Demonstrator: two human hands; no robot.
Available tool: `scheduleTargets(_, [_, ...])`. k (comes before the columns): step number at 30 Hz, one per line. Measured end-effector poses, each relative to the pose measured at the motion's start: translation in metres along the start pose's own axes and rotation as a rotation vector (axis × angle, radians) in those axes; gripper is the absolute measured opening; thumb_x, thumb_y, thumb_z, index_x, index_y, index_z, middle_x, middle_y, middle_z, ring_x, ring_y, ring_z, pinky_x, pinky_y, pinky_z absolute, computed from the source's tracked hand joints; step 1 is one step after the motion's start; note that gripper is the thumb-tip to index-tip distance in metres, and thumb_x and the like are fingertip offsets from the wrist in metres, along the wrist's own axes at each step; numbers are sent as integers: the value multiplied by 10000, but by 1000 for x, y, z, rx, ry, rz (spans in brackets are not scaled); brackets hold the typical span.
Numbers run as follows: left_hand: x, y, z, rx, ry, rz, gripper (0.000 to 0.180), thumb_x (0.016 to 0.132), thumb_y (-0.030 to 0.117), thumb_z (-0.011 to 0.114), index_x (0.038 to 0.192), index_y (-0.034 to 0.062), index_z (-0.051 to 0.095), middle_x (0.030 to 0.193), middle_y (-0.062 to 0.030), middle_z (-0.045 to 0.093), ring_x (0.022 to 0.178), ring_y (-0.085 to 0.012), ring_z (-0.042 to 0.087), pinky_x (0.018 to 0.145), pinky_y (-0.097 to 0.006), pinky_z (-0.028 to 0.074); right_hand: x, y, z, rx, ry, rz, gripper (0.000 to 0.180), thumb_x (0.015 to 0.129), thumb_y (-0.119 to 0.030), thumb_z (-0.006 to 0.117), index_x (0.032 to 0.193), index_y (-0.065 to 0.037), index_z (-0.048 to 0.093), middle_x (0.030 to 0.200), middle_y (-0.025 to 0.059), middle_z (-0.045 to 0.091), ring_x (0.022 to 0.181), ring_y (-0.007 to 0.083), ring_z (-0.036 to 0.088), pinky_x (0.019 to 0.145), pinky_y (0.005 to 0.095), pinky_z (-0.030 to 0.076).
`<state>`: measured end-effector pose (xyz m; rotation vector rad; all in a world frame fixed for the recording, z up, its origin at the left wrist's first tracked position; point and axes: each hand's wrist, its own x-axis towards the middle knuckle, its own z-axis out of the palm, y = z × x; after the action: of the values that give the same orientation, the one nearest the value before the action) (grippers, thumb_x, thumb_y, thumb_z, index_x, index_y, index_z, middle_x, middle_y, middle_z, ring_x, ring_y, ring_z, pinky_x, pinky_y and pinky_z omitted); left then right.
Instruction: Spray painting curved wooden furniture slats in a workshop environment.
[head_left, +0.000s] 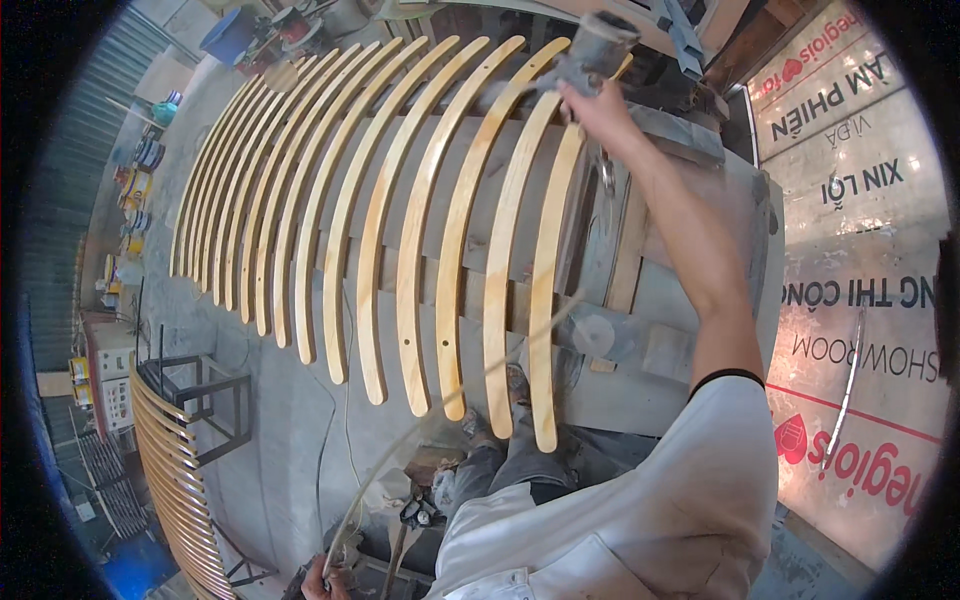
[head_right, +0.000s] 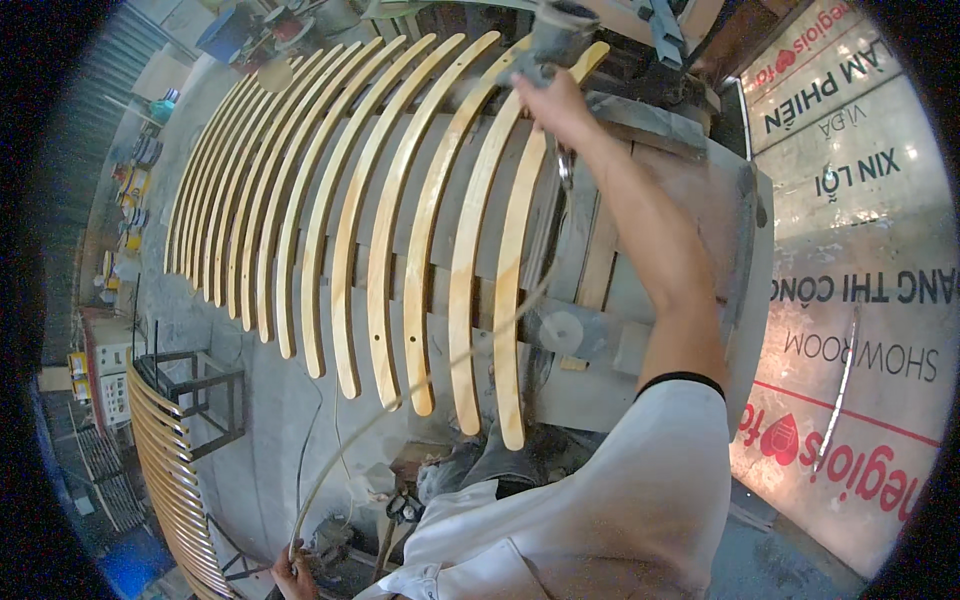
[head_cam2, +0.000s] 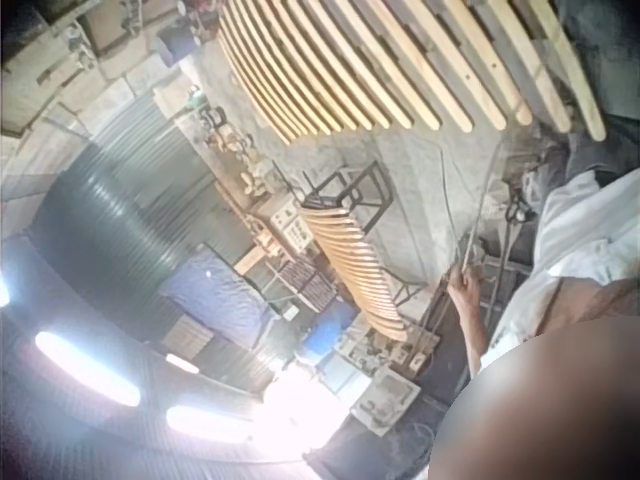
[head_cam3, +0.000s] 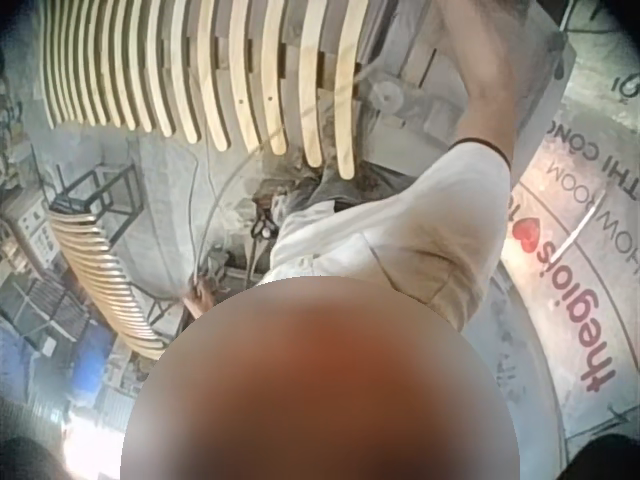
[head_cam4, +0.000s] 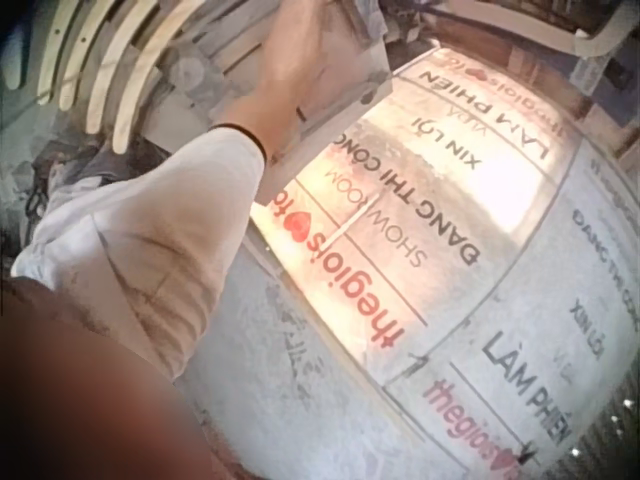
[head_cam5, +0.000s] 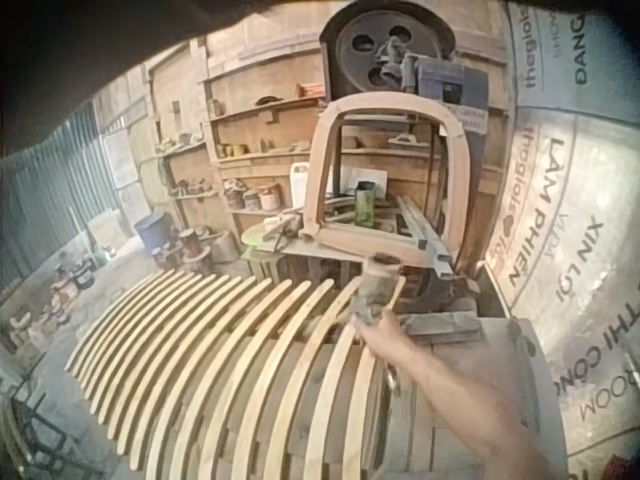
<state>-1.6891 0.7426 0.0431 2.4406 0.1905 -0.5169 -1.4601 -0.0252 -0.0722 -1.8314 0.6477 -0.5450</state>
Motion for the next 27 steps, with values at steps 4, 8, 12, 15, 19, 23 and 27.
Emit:
scheduleTargets(4, [-3, 27, 13, -31, 29, -119, 207, 941, 72, 486, 1030, -51, 625, 747, -61, 630, 644, -112, 565, 543, -265, 466, 66, 9, -9, -130, 299, -38, 297, 888, -299, 657, 909, -6, 617, 663, 38, 614, 457, 139, 551, 430, 276, 438])
scheduleTargets(8, [-3, 28, 9, 195, 19, 103, 240, 910, 82, 484, 1022, -52, 648, 734, -72, 631, 623, -133, 555, 539, -284, 454, 68, -6, -6, -39, 350, -52, 282, 888, -303, 661, 891, -23, 625, 677, 37, 629, 470, 132, 554, 442, 278, 445])
scheduleTargets(12, [-8, 7, 4, 72, 124, 18, 262, 958, 164, 512, 1066, -33, 647, 753, -49, 631, 645, -112, 543, 568, -261, 431, 10, -25, 11, 55, 43, -54, 234, 908, -302, 653, 889, -68, 645, 702, 5, 639, 560, 92, 558, 447, 260, 429])
scheduleTargets(15, [-8, -25, -9, 64, 139, 57, 274, 985, 178, 505, 1099, -37, 631, 822, -59, 641, 754, -119, 583, 672, -267, 466, -64, -43, 24, 34, -97, -23, 335, 907, -355, 641, 867, -23, 632, 695, 24, 634, 465, 111, 531, 407, 276, 433])
scheduleTargets(19, [-8, -35, -15, 107, 94, -13, 259, 916, 146, 538, 1063, -44, 633, 847, -143, 669, 792, -206, 625, 735, -340, 482, -155, -66, 32, -20, -299, 65, 283, 926, -320, 622, 858, -46, 606, 684, -8, 592, 519, 72, 519, 398, 244, 404])
scheduleTargets(23, [-11, -67, -17, 184, 69, -26, 269, 911, 145, 535, 1088, -32, 635, 880, -146, 681, 817, -230, 646, 770, -351, 496, -225, -62, 34, -9, -446, 45, 275, 927, -314, 625, 864, -48, 596, 665, -25, 574, 468, 65, 477, 395, 234, 387])
scheduleTargets(27, [-12, -82, -18, 94, 14, -16, 273, 907, 132, 523, 1099, -25, 638, 924, -153, 688, 870, -244, 658, 807, -355, 499, -295, -83, 24, -114, -602, 270, 319, 902, -356, 659, 946, -42, 622, 686, -11, 611, 448, 68, 483, 388, 233, 388])
